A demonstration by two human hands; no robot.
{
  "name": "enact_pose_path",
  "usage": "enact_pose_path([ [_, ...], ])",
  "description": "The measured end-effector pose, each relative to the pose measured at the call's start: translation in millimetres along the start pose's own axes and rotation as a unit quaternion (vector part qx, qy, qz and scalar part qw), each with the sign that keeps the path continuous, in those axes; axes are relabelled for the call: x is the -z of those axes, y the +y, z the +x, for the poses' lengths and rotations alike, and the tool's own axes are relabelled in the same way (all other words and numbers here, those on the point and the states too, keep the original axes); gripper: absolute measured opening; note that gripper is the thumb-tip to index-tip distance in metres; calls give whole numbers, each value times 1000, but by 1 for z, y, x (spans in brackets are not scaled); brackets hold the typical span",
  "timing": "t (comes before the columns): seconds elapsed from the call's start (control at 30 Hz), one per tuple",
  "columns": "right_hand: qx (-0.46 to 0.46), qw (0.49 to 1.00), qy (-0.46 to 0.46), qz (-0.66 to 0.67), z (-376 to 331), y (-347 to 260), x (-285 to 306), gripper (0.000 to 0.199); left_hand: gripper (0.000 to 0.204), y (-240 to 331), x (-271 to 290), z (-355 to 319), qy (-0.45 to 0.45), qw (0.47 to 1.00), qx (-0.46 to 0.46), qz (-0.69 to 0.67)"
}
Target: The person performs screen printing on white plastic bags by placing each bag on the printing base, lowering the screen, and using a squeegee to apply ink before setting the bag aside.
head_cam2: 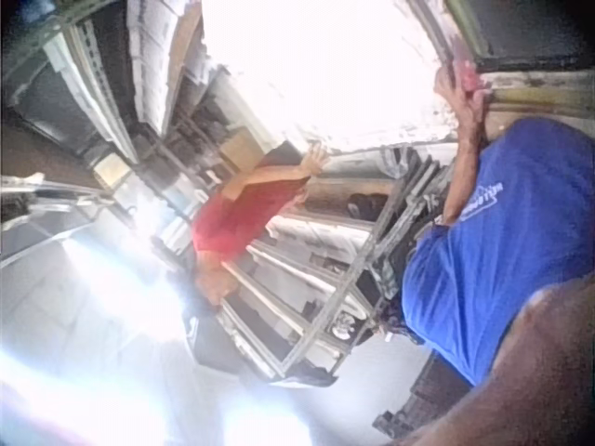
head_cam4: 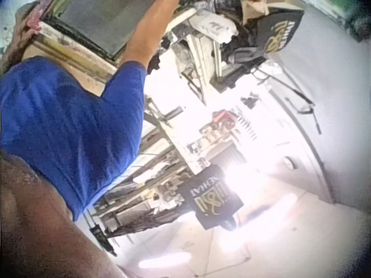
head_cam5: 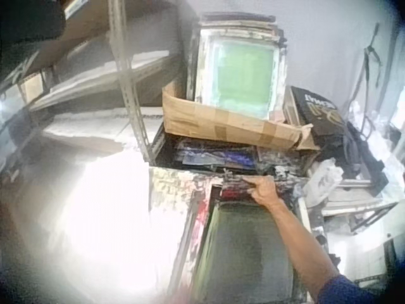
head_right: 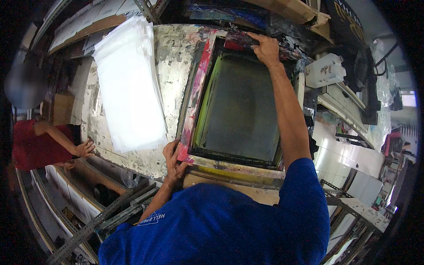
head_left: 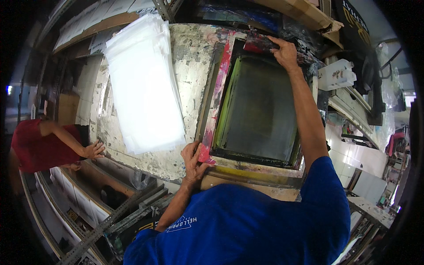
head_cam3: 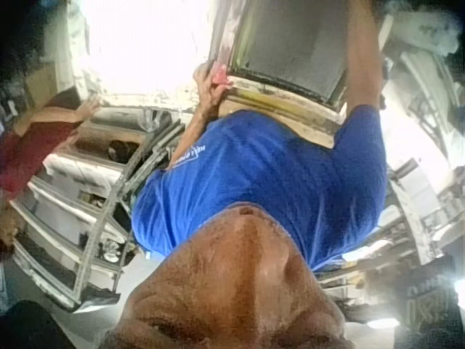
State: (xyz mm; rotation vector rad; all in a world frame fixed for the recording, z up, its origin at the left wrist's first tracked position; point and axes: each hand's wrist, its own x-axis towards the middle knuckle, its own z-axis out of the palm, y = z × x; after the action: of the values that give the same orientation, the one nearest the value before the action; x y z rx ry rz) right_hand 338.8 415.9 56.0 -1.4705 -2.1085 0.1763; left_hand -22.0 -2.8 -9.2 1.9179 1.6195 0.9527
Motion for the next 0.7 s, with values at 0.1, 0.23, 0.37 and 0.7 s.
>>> enact_pose_path([
  [0.1,-160,985,-25,61,-7,-25,37,63,83,7,-1,-3,-7,997,61,-36],
  [0.23,-207,952,-3,227,-43,1,57,66,83,8,-8,-4,51,994,44,-83],
  [0.37,-270,890,-27,366,-114,-94,110,68,82,18,1,5,84,989,-1,-120],
  [0.7,-39,991,-120,-48,-188,-278,233,64,71,94,35,93,272,937,-59,-213],
])
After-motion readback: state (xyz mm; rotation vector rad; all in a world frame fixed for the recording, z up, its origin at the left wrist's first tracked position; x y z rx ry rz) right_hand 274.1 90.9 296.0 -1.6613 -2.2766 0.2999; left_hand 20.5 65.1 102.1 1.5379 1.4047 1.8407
